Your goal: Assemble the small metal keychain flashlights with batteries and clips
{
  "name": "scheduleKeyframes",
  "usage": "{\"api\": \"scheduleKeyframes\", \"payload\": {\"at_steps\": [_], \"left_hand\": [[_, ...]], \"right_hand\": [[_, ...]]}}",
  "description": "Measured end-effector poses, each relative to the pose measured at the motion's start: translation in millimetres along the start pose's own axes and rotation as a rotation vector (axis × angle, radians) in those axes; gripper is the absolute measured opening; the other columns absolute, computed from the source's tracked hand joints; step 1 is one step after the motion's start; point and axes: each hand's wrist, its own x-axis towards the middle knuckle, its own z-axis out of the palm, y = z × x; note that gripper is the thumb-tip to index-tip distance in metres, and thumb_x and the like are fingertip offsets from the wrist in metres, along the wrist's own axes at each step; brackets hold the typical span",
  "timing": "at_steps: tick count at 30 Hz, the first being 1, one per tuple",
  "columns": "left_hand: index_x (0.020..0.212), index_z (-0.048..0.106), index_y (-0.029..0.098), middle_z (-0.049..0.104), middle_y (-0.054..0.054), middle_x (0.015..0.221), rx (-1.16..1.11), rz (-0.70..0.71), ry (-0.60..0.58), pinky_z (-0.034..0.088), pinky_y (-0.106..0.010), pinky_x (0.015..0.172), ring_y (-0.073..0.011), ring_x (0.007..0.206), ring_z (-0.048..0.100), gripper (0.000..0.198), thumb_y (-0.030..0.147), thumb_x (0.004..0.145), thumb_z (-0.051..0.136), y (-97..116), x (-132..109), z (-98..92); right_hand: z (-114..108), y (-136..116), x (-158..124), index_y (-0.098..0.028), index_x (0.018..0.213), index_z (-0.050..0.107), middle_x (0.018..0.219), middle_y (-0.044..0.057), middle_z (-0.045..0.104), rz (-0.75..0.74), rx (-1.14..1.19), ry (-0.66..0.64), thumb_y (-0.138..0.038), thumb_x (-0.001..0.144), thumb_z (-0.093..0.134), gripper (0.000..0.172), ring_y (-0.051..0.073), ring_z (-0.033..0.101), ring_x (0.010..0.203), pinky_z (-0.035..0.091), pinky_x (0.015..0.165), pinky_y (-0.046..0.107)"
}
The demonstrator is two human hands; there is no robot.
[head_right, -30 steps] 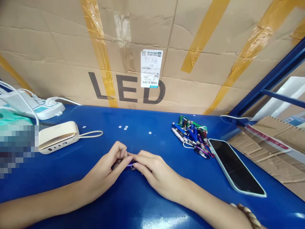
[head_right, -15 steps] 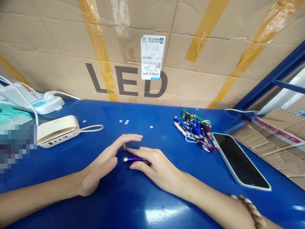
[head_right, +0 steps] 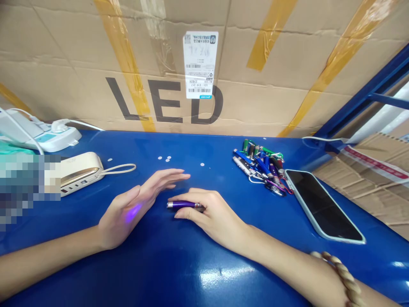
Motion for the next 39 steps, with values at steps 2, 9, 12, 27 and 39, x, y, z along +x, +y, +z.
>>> {"api": "scheduleKeyframes", "payload": {"at_steps": [2, 9, 12, 27, 39], "left_hand": [[0.126, 0.045, 0.02, 0.049, -0.005, 0.135, 0.009, -0.011, 0.0, 0.026, -0.044, 0.106, -0.0274, 0.129, 0.037, 0.051, 0.043, 0.085, 0.026, 0, 0, -0.1], [0.13, 0.042, 0.019, 0.047, -0.004, 0.137, 0.04, 0.034, -0.036, 0.024, -0.041, 0.107, -0.0269, 0.129, 0.035, 0.049, 0.036, 0.087, 0.024, -5, -4, -2.0], [0.131, 0.042, 0.019, 0.046, -0.004, 0.137, 0.051, 0.057, -0.052, 0.024, -0.041, 0.108, -0.0267, 0.13, 0.034, 0.048, 0.035, 0.088, 0.024, -6, -4, -3.0], [0.132, 0.04, 0.018, 0.044, -0.005, 0.138, 0.031, 0.109, -0.07, 0.021, -0.041, 0.107, -0.028, 0.13, 0.031, 0.05, 0.037, 0.089, 0.024, -12, -4, -4.7], [0.132, 0.039, 0.017, 0.045, -0.005, 0.137, 0.033, 0.097, -0.078, 0.022, -0.039, 0.105, -0.027, 0.129, 0.033, 0.05, 0.037, 0.088, 0.026, -12, -4, -4.3]], "right_hand": [[0, -2, 0, -0.023, 0.101, 0.069, 0.101, 0.003, 0.067, 0.007, 0.006, 0.01, -0.034, 0.086, 0.055, 0.023, 0.017, 0.062, 0.092, 0.05, 0.075, 0.025], [4, -3, 0, -0.021, 0.089, 0.071, 0.082, 0.0, 0.067, 0.022, -0.018, 0.028, -0.034, 0.082, 0.061, 0.018, 0.011, 0.061, 0.069, 0.048, 0.063, 0.02], [3, -3, 0, -0.022, 0.092, 0.07, 0.087, 0.001, 0.068, -0.004, -0.044, 0.022, -0.033, 0.084, 0.058, 0.018, 0.013, 0.062, 0.076, 0.048, 0.069, 0.022], [-1, 0, 0, -0.022, 0.1, 0.068, 0.094, 0.001, 0.067, -0.053, -0.097, -0.039, -0.034, 0.086, 0.055, 0.022, 0.013, 0.061, 0.086, 0.047, 0.078, 0.023], [2, -4, -1, -0.02, 0.091, 0.069, 0.083, -0.001, 0.066, 0.0, -0.075, -0.009, -0.032, 0.086, 0.057, 0.018, 0.009, 0.057, 0.07, 0.042, 0.065, 0.018]]}}
